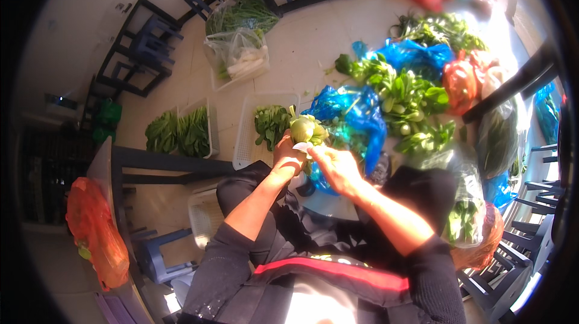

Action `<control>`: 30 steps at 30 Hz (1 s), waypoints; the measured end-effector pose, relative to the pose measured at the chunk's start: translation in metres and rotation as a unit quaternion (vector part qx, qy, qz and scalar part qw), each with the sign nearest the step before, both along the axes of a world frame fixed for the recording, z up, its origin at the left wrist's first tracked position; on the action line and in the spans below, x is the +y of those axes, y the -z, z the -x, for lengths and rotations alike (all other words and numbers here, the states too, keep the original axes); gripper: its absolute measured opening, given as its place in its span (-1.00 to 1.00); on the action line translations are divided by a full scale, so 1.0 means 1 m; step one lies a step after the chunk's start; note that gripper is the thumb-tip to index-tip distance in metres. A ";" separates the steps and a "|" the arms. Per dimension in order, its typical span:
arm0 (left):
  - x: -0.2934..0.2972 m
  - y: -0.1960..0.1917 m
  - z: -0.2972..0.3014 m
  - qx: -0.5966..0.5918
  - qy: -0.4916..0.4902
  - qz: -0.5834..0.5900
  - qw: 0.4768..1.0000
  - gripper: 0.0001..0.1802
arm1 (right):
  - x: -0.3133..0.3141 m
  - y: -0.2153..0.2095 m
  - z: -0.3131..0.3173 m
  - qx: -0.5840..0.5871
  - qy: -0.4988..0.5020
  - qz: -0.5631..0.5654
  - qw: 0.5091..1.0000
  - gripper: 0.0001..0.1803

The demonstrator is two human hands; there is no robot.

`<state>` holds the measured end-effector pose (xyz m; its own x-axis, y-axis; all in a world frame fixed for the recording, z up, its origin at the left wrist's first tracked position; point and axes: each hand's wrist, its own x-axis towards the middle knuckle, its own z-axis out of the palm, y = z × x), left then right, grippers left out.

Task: The person sits on the floor and trims leafy green vegetables by hand, removing outer leaves and unwanted parts. The trimmed pieces are placed into a white basket while the person continues to handle and separate the vegetables.

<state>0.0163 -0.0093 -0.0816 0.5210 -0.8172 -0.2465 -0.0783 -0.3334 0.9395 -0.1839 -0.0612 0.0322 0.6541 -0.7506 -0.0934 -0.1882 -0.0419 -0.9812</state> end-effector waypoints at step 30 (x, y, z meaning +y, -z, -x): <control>-0.001 -0.088 0.049 -0.433 0.062 -0.021 0.899 -0.72 | 0.007 0.013 -0.002 -0.112 0.059 0.028 0.992 -0.47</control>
<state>-0.0326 -0.0102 0.0069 0.4372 -0.8821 0.1755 -0.8140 -0.3051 0.4943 -0.1822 -0.0544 0.0188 0.5606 -0.8234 0.0883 0.0265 -0.0888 -0.9957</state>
